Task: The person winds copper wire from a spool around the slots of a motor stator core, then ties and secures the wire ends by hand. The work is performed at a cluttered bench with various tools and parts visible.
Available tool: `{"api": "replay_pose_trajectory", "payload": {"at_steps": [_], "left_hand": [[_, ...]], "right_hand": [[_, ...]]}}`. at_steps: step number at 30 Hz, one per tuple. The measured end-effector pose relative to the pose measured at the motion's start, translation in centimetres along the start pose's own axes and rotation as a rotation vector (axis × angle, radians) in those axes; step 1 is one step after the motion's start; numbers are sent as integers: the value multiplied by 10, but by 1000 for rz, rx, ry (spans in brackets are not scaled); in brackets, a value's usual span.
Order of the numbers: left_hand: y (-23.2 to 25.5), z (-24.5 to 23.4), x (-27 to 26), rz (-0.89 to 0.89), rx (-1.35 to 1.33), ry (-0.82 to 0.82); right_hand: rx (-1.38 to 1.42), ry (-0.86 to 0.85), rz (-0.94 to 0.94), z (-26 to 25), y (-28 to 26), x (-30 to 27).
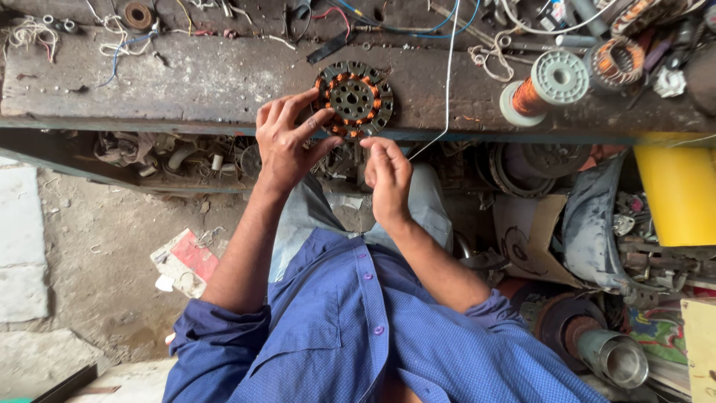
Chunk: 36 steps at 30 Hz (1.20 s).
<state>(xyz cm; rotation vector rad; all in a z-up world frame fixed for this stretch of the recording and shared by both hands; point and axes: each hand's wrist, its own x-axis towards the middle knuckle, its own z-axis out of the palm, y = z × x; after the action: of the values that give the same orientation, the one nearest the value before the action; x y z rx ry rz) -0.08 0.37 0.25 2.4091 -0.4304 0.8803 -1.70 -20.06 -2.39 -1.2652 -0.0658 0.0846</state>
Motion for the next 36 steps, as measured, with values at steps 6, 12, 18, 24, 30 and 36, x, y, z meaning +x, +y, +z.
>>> {"api": "replay_pose_trajectory", "payload": {"at_steps": [6, 12, 18, 24, 30, 36], "left_hand": [[-1, 1, 0, 5, 11, 11], [-2, 3, -2, 10, 24, 22], [-2, 3, 0, 16, 14, 23], [0, 3, -2, 5, 9, 6], [0, -1, 1, 11, 9, 8], [4, -1, 3, -5, 17, -3]], "right_hand": [[-677, -101, -566, 12, -9, -4], [-908, -234, -640, 7, 24, -6], [-856, -165, -512, -27, 51, -11], [-239, -330, 80, -36, 44, 0], [265, -391, 310, -21, 15, 19], [423, -295, 437, -31, 19, 29]]}}
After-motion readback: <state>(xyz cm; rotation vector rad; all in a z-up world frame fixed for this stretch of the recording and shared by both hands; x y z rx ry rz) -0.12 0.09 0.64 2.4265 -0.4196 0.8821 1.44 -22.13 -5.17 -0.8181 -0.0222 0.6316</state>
